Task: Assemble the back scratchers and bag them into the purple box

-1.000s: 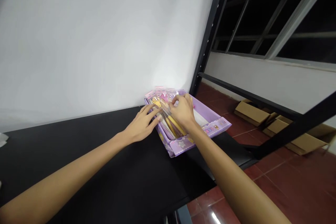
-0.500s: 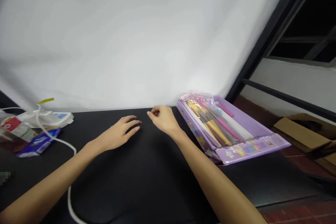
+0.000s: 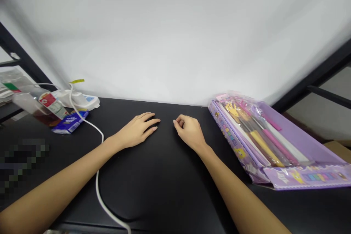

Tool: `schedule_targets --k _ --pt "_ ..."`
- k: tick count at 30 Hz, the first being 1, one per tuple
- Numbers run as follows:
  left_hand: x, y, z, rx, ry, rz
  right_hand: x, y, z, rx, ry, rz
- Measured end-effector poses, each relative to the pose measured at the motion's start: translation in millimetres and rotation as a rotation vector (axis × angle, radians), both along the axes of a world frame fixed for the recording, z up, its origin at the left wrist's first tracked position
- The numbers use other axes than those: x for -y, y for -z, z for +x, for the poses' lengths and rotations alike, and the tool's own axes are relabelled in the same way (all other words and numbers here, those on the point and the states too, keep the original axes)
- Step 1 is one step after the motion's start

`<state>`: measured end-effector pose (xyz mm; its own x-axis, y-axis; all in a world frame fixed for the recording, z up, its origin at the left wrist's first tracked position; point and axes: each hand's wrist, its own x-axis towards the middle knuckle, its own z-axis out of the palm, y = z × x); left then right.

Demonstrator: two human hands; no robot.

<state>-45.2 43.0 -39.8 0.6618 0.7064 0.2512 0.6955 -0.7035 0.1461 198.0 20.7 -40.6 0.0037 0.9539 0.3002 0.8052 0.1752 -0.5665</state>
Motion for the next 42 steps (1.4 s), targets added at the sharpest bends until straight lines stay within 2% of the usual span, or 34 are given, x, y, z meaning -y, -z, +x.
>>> schedule_targets --k 12,21,42 --pt "3 -1.2 3 -0.020 -0.015 0.009 8 -10.6 7 0.064 -0.053 -0.069" --pt "-1 2.9 1 0.010 0.009 0.025 15 -19.3 2 0.160 0.002 -0.117" --pt "-1 1.0 1 0.023 -0.005 0.015 18 -23.8 4 0.197 -0.070 -0.131"
